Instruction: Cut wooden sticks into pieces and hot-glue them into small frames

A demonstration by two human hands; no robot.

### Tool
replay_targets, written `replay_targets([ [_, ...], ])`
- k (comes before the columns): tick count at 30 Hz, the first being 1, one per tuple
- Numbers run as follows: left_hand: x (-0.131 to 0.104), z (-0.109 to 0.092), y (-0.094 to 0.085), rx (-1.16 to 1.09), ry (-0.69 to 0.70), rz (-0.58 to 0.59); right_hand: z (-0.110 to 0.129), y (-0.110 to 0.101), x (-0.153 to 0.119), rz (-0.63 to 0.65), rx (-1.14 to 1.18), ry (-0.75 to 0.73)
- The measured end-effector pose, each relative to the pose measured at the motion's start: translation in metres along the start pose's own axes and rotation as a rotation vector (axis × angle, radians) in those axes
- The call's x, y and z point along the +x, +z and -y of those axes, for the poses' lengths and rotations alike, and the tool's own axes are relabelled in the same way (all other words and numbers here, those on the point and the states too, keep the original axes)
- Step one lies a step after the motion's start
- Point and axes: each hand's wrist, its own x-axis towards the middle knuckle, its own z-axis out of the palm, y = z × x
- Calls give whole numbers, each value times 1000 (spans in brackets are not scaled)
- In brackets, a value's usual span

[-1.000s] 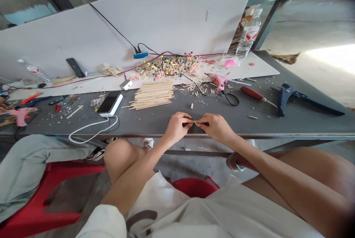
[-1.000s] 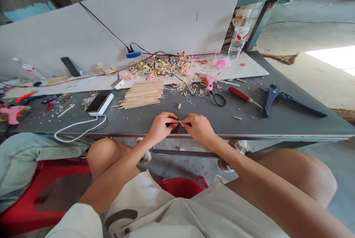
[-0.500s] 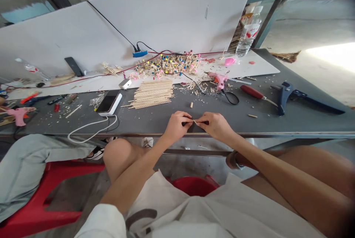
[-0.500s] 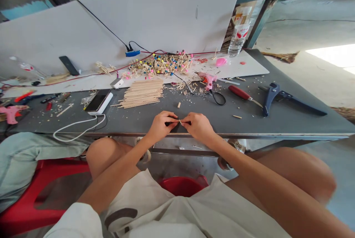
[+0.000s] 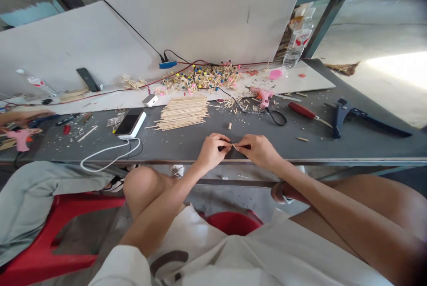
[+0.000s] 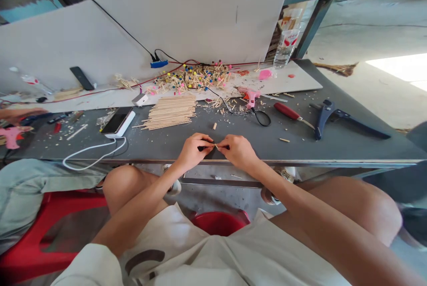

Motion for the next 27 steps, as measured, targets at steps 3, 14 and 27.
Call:
replay_targets([
  [3, 0, 1, 0, 14, 0, 2, -1, -1, 0, 8, 8, -7],
  [14, -1, 1, 1, -5, 8, -13, -1, 4, -1, -37, -25, -28],
  [27, -1, 2, 2, -10, 21, -16, -5, 5, 2, -32, 8, -42],
])
